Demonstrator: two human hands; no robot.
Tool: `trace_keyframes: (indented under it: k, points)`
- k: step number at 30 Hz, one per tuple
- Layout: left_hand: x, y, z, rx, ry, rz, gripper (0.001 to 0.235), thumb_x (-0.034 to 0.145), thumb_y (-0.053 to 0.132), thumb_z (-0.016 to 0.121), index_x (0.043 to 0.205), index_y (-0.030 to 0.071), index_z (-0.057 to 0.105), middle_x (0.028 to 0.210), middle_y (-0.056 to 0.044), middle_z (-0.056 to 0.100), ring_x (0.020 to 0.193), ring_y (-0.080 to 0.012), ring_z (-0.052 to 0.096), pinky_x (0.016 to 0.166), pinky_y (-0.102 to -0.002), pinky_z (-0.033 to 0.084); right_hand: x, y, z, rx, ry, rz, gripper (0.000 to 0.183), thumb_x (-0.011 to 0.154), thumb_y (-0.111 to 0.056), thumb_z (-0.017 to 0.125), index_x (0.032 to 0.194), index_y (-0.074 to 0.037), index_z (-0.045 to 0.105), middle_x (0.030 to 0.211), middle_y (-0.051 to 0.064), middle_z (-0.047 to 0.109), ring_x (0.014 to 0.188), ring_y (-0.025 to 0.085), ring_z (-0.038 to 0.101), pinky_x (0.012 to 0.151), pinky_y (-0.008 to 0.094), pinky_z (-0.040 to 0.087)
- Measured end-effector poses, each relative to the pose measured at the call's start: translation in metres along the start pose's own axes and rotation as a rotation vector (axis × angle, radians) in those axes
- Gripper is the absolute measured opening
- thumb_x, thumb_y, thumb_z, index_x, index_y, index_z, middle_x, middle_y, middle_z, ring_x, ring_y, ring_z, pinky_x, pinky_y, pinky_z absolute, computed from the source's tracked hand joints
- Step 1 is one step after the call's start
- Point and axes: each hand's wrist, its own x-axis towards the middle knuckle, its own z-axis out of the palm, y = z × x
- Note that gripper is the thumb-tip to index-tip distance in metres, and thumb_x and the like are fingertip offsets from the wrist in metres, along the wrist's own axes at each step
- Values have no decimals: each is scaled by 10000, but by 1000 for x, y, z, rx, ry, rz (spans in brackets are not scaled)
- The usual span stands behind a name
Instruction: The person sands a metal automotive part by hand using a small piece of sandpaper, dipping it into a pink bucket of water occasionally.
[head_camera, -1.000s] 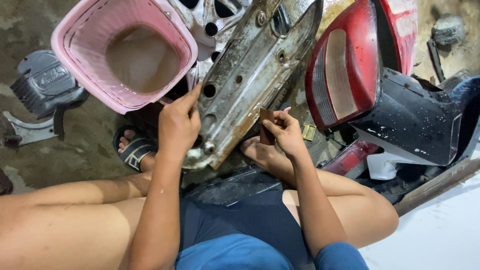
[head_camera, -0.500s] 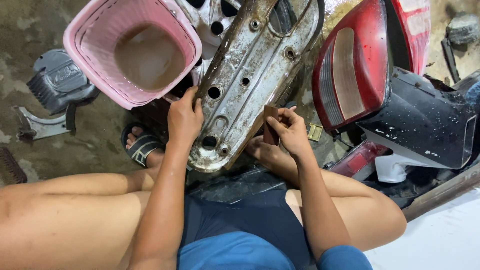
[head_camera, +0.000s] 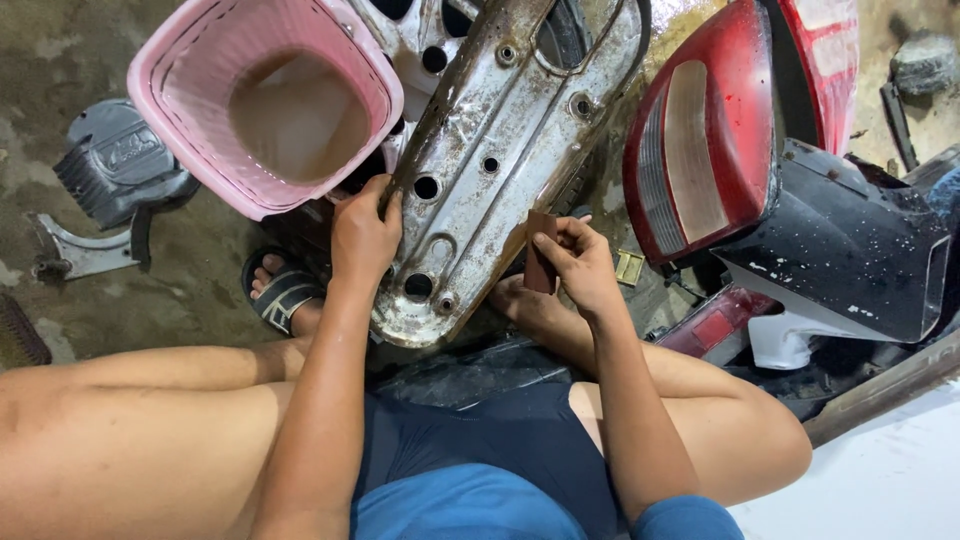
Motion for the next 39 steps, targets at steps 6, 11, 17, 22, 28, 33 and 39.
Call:
trace_keyframes:
  k: [6, 11, 17, 22, 28, 33, 39]
  points:
    - [4, -10, 3, 7, 61, 29, 206, 990, 109, 717, 1109, -59, 727, 909, -229, 727, 846, -343, 747, 642, -377, 643, 0, -2, 1, 61, -17, 20, 116, 939, -63, 766, 1037, -10, 735, 741, 52, 671, 651, 84, 632, 570, 218, 545]
    - [8, -17, -2, -141, -15, -75, 267, 936, 97, 738, 1139, -74, 705, 901, -263, 705, 853, -403, 729, 647, -443, 634, -3, -9, 1, 77, -29, 29, 107, 954, -54, 742, 1045, -1, 727, 722, 59, 665, 629, 84, 637, 546, 215, 546]
    - [10, -23, -3, -244, -58, -144, 308, 894, 83, 727, 1166, -58, 694, 922, -291, 701, 868, -426, 718, 655, -487, 616, -4, -16, 1, 194, -34, 12, 86, 957, -36, 734, 1021, 20, 722, 640, 45, 569, 557, 87, 582, 504, 195, 482]
    - [9, -22, -3, -240, -65, -172, 344, 856, 94, 706, 1178, -27, 697, 913, -268, 701, 869, -415, 715, 666, -487, 610, -5, -17, 1, 240, -26, -3, 79, 956, -30, 735, 1006, 28, 720, 634, 26, 537, 551, 78, 563, 506, 186, 469]
    - [9, -19, -2, -209, -50, -173, 353, 824, 85, 706, 1162, -16, 702, 899, -264, 707, 869, -415, 718, 668, -470, 611, -4, -15, -2, 294, -54, -13, 60, 966, -21, 718, 998, 29, 712, 619, 44, 561, 536, 95, 603, 518, 186, 494]
    - [10, -16, 0, -214, -3, -131, 280, 935, 180, 705, 1157, 12, 738, 941, -220, 743, 906, -386, 733, 724, -457, 612, -8, -17, -2, 305, -69, 6, 88, 963, -11, 724, 1012, 57, 696, 621, 101, 616, 525, 131, 648, 515, 227, 541]
    - [-13, -4, 34, -284, 93, -216, 244, 1019, 250, 613, 1070, 63, 762, 943, -203, 757, 953, -399, 724, 759, -476, 592, -9, -40, 33, -18, -62, -4, 125, 914, -38, 790, 1000, 22, 722, 727, 86, 681, 658, 113, 636, 587, 294, 581]
